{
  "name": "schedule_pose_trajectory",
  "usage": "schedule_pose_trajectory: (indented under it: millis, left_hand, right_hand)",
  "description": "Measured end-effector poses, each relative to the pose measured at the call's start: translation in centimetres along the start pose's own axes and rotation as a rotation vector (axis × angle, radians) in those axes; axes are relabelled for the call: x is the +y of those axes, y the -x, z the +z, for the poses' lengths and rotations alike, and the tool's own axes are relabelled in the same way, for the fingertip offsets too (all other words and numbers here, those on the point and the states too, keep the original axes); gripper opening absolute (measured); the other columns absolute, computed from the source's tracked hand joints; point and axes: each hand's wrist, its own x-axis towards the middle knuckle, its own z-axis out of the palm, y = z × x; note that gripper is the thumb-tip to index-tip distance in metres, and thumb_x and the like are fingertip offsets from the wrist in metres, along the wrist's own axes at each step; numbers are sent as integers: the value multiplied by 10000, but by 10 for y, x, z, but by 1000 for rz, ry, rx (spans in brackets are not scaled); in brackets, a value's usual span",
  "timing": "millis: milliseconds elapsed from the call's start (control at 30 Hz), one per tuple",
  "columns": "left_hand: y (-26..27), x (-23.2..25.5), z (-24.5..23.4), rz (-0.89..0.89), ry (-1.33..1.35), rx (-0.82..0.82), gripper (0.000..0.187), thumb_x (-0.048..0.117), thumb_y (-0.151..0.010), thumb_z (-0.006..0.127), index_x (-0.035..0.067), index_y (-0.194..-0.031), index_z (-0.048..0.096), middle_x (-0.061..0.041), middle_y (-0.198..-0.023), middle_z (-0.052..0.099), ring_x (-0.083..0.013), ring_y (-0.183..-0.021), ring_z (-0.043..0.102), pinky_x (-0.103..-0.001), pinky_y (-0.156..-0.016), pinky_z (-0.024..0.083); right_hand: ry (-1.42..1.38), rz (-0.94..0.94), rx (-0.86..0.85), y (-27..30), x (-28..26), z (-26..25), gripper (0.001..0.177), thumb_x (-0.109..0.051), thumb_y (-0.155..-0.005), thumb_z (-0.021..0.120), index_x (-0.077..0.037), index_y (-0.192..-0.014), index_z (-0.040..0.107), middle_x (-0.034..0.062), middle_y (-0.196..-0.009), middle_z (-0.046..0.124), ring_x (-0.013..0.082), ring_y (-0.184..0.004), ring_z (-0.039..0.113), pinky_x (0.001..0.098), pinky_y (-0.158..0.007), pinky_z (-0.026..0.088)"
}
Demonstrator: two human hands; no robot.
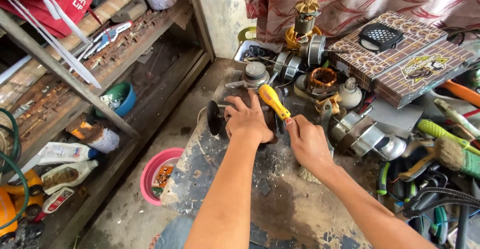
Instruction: Prying open a metal motor casing using a flathead screwdriver on a repair bench.
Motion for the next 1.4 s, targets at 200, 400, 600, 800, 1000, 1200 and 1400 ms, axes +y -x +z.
schedule_pose_trajectory:
  millis: [200, 400, 600, 800, 1000, 1200, 1400]
  left_hand:
    - [1, 1, -2, -4, 6, -4, 1180, 242, -771, 777, 117, -1634, -19, -426, -1575, 16, -574, -1327, 327, -565, -566, 579]
    - [11, 2, -3, -10, -30, -10, 1157, 228, -801, 735, 114, -1641, -52, -424, -1584, 30, -566, -1338, 340, -582, -664, 587]
    - [13, -4, -9, -11, -73, 16, 1199, 300, -753, 778, 104, -1651, 8, -410, -1596, 25, -594, -1403, 276, -588, -981, 535]
    - [18, -3, -13, -15, -26, 17, 1253, 301, -722, 819, 93, -1652, 6, -419, -1588, 46, -602, -1417, 269, -590, -1052, 481]
    - [15, -5, -9, -22, -4, 15, 1333, 379, -689, 886, 113, -1658, 10, -418, -1588, 40, -600, -1402, 279, -575, -1091, 443]
    - [7, -8, -4, -18, -11, 6, 1397, 433, -665, 915, 108, -1655, -16, -417, -1588, 30, -594, -1397, 285, -603, -1071, 456]
    - [4, -10, -4, -36, -36, 13, 1456, 485, -645, 932, 127, -1660, -48, -406, -1590, 31, -579, -1363, 338, -605, -1058, 472]
  right_hand:
    - [-19, 36, 3, 8, 3, 5, 450, -433, -1088, 373, -113, -951, 659, 193, -628, 661, 440, -679, 674, 484, -605, 480]
    - [59, 86, 27, 20, -3, -1, 370, -445, -1043, 424, -169, -962, 656, 216, -755, 736, 481, -913, 693, 588, -812, 495]
    - [-49, 91, 104, 28, -23, -1, 328, -401, -1032, 434, -149, -979, 637, 240, -756, 719, 498, -881, 692, 593, -753, 513]
    - [-113, 92, 126, 30, -21, 2, 337, -397, -1039, 436, -130, -983, 634, 229, -763, 722, 499, -851, 695, 594, -713, 525]
    - [-130, 42, 104, 29, -21, 7, 356, -388, -1054, 407, -116, -961, 617, 196, -605, 643, 454, -667, 686, 530, -621, 517]
    - [-95, 33, 70, 26, -20, 7, 394, -402, -1056, 411, -81, -967, 623, 186, -565, 621, 409, -599, 672, 493, -596, 518]
    - [-56, 37, 25, 26, -16, 13, 386, -438, -1045, 442, -103, -997, 628, 185, -587, 614, 473, -678, 674, 545, -627, 510]
